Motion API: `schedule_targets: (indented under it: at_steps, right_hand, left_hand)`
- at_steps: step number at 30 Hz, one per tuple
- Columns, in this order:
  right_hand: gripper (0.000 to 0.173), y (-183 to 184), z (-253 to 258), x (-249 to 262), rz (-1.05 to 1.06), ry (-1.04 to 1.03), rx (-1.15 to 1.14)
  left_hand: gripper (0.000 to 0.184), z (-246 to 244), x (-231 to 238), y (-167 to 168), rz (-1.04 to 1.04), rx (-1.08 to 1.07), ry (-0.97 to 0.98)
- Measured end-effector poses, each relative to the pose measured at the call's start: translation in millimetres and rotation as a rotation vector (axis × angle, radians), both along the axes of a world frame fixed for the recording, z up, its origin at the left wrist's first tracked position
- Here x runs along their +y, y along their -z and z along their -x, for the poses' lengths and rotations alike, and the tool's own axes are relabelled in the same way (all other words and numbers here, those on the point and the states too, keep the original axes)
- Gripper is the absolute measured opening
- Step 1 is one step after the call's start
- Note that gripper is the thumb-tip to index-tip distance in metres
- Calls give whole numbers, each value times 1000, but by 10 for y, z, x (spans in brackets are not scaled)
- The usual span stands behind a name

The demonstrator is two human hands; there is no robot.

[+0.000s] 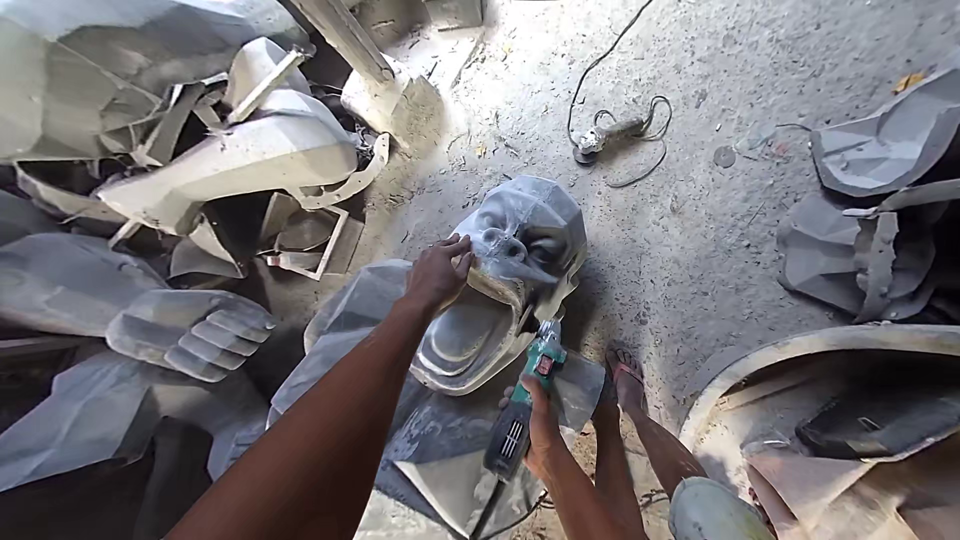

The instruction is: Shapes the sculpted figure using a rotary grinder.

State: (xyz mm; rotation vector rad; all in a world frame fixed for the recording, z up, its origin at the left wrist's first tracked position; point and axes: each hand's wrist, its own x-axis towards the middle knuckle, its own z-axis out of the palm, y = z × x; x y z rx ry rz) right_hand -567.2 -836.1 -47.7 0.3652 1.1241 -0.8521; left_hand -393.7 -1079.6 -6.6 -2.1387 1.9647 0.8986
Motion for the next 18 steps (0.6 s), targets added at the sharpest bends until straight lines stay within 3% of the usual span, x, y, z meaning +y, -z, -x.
schedule_targets:
  at_steps: [3,7,9,12,14,18]
  right_hand:
    - [74,95,76,374,64,-226,242]
    - [91,93,501,562,355,-952,745]
    - [88,6,644,500,479,-1216,973]
    - [79,49,792,386,712,-1336,1278]
    - [77,44,846,228,804,-1413,1335]
    - [79,-101,836,-153,834,-1715,1293]
  left_hand:
    - [45,-95,18,77,30,114,-29]
    - [65,-246,378,126,157,468,-245]
    - [62,-210,904,89,334,448,-387]
    - [45,49,1961,78,467,324,-809]
    - [40,387,2626,130,427,283,-1051]
    - [48,1425,3351,167,117,734,-1276]
